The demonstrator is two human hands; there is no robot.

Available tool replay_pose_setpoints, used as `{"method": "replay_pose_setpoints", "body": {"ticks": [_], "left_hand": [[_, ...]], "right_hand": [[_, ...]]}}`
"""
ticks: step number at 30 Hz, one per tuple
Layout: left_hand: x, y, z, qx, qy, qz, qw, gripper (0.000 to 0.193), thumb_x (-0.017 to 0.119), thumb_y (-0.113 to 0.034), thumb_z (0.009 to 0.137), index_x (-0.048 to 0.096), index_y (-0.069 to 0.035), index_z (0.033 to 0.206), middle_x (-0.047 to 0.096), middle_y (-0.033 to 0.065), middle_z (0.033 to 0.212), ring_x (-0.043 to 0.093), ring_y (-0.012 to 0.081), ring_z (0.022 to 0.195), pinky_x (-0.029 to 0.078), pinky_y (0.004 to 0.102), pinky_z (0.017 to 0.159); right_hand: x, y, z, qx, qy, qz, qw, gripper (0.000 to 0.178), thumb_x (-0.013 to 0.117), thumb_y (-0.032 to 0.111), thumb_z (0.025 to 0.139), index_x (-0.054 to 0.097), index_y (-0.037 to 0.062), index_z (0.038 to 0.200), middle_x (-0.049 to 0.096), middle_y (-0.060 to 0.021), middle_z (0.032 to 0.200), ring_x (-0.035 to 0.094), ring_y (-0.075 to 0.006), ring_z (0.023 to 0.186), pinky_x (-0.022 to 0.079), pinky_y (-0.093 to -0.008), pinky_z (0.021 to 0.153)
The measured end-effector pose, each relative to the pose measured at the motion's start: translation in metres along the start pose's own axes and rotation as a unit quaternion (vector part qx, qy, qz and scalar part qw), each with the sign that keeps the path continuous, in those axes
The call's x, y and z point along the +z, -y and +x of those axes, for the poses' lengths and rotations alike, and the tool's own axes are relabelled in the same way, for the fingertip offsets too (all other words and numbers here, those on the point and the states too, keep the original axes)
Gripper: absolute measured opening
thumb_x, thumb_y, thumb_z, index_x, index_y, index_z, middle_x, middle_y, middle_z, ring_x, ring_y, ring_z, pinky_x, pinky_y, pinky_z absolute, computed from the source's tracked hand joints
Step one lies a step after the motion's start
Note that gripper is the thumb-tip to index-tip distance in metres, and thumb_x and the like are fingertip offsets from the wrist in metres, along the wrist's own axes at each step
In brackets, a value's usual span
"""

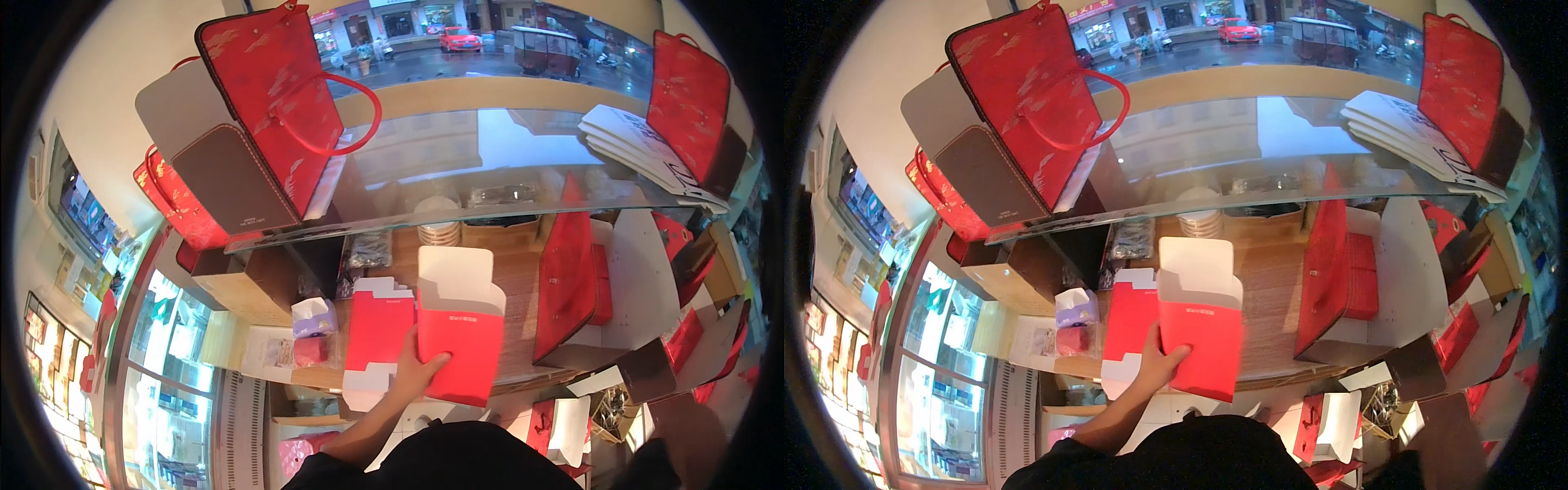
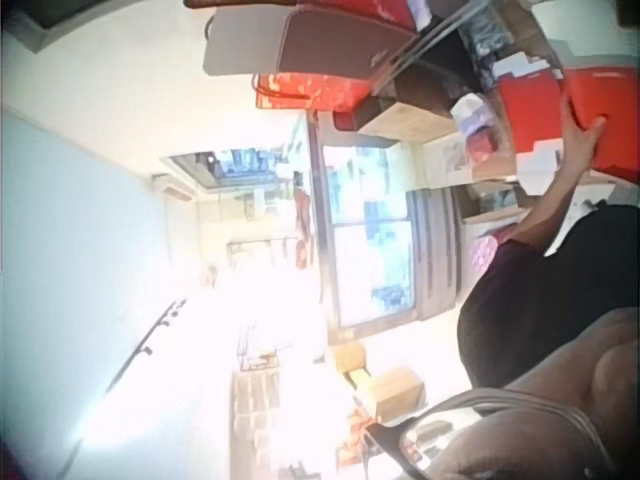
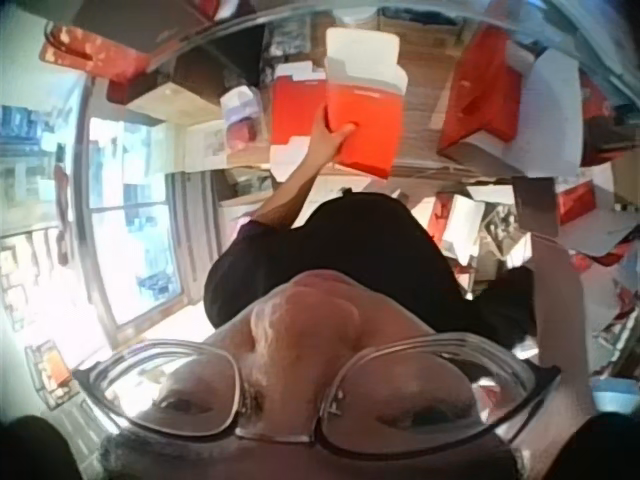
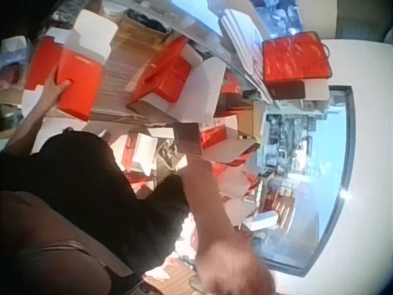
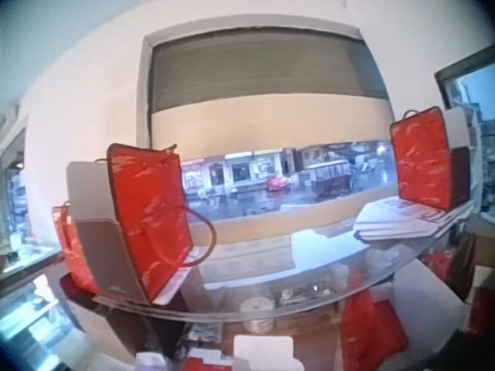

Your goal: The person assembles small red cardboard boxes by hand. They fold the flaps of the flat-packed boxes into shape, close the lids, and place the finished boxes into a larger white shipping carton. The process is repeated for multiple units.

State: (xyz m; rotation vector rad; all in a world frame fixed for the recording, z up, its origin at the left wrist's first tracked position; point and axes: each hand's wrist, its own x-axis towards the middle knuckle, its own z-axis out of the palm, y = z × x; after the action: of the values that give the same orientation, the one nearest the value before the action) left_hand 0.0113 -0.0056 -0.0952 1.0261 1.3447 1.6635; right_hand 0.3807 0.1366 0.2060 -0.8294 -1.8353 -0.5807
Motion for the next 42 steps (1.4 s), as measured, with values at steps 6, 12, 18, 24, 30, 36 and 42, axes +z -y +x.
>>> {"method": "replay_pose_setpoints", "body": {"ticks": [6, 12, 18, 24, 30, 36, 42], "left_hand": [[0.016, -0.032, 0.002, 0.044, -0.018, -0.045, 0.998, 0.064, 0.069, -0.01, 0.08, 0.032, 0.002, 0.131, 0.048, 0.0156, 0.123, 0.048, 0.0209, 0.115, 0.042, 0.0358, 0.096], [0.028, -0.035, -0.002, 0.036, 0.016, -0.045, 0.998, 0.067, 0.066, -0.012, 0.082, 0.029, 0.001, 0.136, 0.048, 0.0137, 0.125, 0.047, 0.0204, 0.117, 0.04, 0.0357, 0.098], [0.024, -0.023, -0.008, 0.012, 0.045, -0.044, 0.998, 0.065, 0.065, -0.015, 0.084, 0.03, 0.0, 0.137, 0.048, 0.0127, 0.126, 0.048, 0.0202, 0.115, 0.04, 0.035, 0.097], [0.023, -0.02, -0.002, -0.004, 0.035, 0.002, 0.999, 0.058, 0.066, -0.015, 0.084, 0.037, 0.0, 0.132, 0.053, 0.0121, 0.119, 0.051, 0.0191, 0.11, 0.042, 0.0332, 0.094], [0.022, -0.021, -0.001, -0.021, 0.037, 0.023, 0.999, 0.048, 0.066, -0.015, 0.085, 0.045, 0.001, 0.125, 0.056, 0.0098, 0.115, 0.053, 0.0175, 0.106, 0.043, 0.0326, 0.092], [0.02, -0.046, 0.001, -0.101, 0.062, 0.001, 0.993, 0.044, 0.065, -0.013, 0.085, 0.046, 0.001, 0.123, 0.057, 0.0094, 0.113, 0.053, 0.0164, 0.104, 0.044, 0.0323, 0.091], [0.022, -0.068, 0.008, 0.103, 0.05, 0.034, 0.993, 0.082, 0.07, -0.017, 0.08, 0.017, -0.001, 0.14, 0.041, 0.0153, 0.131, 0.047, 0.0222, 0.116, 0.043, 0.036, 0.095]], "right_hand": [[0.098, 0.125, -0.131, 0.117, 0.248, 0.511, 0.815, 0.087, 0.061, 0.048, 0.082, 0.022, -0.0008, 0.142, 0.032, -0.0153, 0.143, 0.029, -0.0284, 0.132, 0.02, -0.0428, 0.11], [0.16, 0.175, -0.21, 0.318, 0.35, 0.704, 0.53, 0.079, 0.068, 0.013, 0.08, 0.022, 0.0023, 0.143, 0.04, -0.012, 0.134, 0.037, -0.0199, 0.125, 0.03, -0.0354, 0.105], [0.166, 0.179, -0.218, 0.361, 0.3, 0.677, 0.567, 0.073, 0.07, 0.007, 0.077, 0.031, 0.0021, 0.138, 0.044, -0.0096, 0.13, 0.042, -0.0169, 0.119, 0.035, -0.034, 0.101], [0.17, 0.176, -0.226, 0.349, 0.294, 0.684, 0.569, 0.075, 0.073, 0.009, 0.076, 0.031, 0.0025, 0.138, 0.044, -0.0095, 0.128, 0.043, -0.0167, 0.118, 0.037, -0.0337, 0.099], [0.165, 0.168, -0.218, 0.377, 0.296, 0.686, 0.547, 0.076, 0.073, 0.008, 0.075, 0.031, 0.0022, 0.137, 0.048, -0.0085, 0.123, 0.047, -0.0161, 0.113, 0.04, -0.0324, 0.096], [0.169, 0.163, -0.201, 0.399, 0.29, 0.662, 0.564, 0.075, 0.073, 0.008, 0.074, 0.032, 0.0014, 0.137, 0.051, -0.007, 0.119, 0.05, -0.0145, 0.108, 0.043, -0.0313, 0.092], [0.158, 0.166, -0.191, 0.378, 0.341, 0.66, 0.553, 0.075, 0.073, 0.009, 0.074, 0.033, 0.0014, 0.137, 0.05, -0.0071, 0.121, 0.048, -0.0142, 0.111, 0.041, -0.0324, 0.095]]}}
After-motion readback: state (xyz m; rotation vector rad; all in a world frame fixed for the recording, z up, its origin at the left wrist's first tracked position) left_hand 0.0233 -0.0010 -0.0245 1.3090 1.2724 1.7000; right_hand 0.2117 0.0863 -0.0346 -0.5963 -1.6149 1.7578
